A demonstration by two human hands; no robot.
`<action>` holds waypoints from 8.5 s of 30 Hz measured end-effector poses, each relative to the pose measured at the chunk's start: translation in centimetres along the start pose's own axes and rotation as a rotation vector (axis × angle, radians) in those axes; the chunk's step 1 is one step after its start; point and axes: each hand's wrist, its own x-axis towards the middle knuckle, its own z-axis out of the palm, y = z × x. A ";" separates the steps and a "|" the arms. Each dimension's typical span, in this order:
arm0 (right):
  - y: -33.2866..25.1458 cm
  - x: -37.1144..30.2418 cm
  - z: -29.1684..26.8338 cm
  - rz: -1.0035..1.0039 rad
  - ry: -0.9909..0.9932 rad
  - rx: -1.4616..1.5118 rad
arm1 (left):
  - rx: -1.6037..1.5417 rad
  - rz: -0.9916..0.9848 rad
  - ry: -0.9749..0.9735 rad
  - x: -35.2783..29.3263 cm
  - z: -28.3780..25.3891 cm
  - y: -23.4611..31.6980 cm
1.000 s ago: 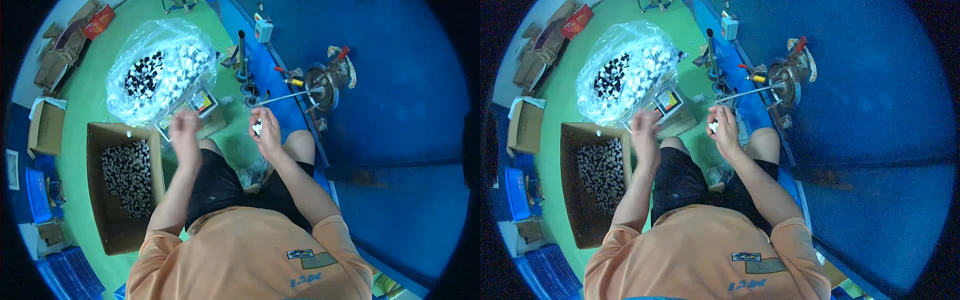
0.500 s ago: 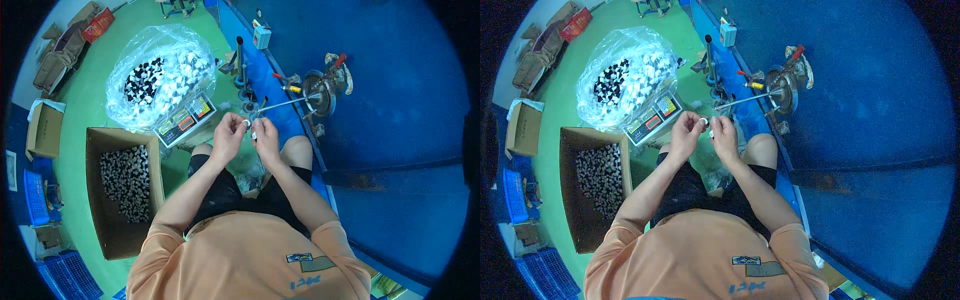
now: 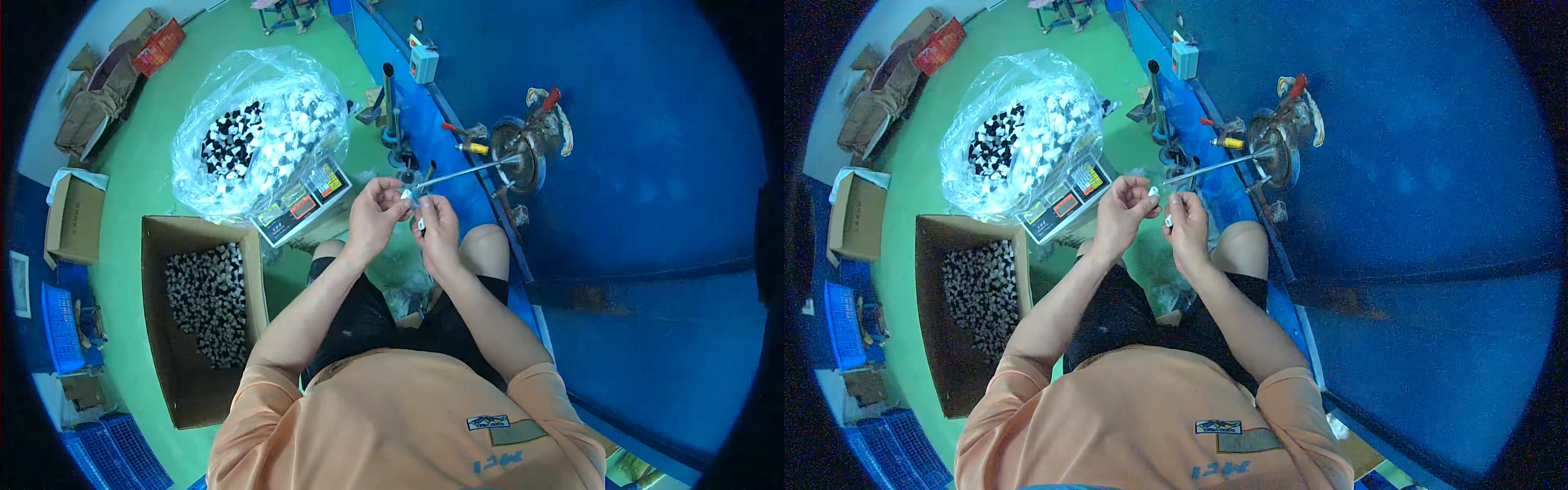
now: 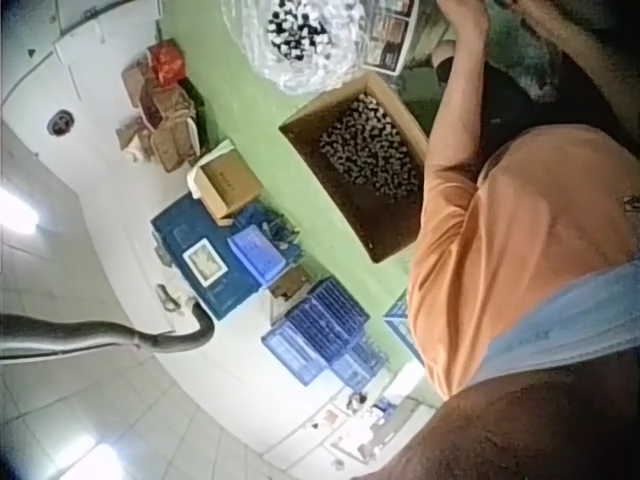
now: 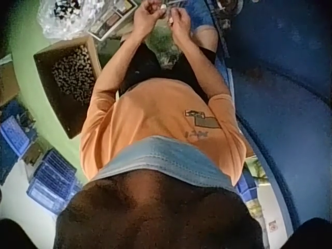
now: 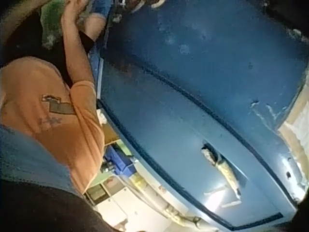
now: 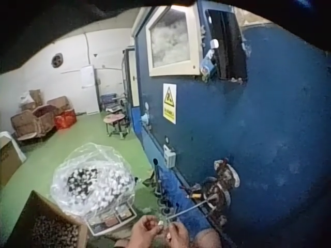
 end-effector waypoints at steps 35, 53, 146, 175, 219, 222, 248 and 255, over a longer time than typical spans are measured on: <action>-1.9 -0.1 0.3 0.108 -0.171 0.117 | -0.709 0.400 0.653 -4.3 -6.4 6.4; -0.5 0.4 0.7 0.129 -0.067 0.067 | -0.023 0.017 -0.029 -1.0 -1.1 -1.8; -1.1 0.5 -1.1 -0.035 -0.081 -0.100 | 0.299 0.071 -0.010 0.5 -1.2 -0.1; -1.6 1.0 0.9 -0.044 -0.162 -0.075 | -0.005 0.051 0.284 -1.3 0.4 1.7; -0.3 0.4 -0.3 -0.180 0.014 -0.206 | -0.033 0.133 0.094 0.0 0.4 -1.0; -0.4 0.3 -0.2 -0.178 0.015 -0.215 | -0.031 0.125 0.100 0.2 0.4 -1.0; -2.4 1.2 2.0 -0.108 -0.080 -0.029 | -0.016 0.039 0.137 0.1 2.2 0.4; -2.0 0.2 1.5 0.049 -0.197 0.030 | -0.125 0.279 0.433 -3.1 -3.0 2.1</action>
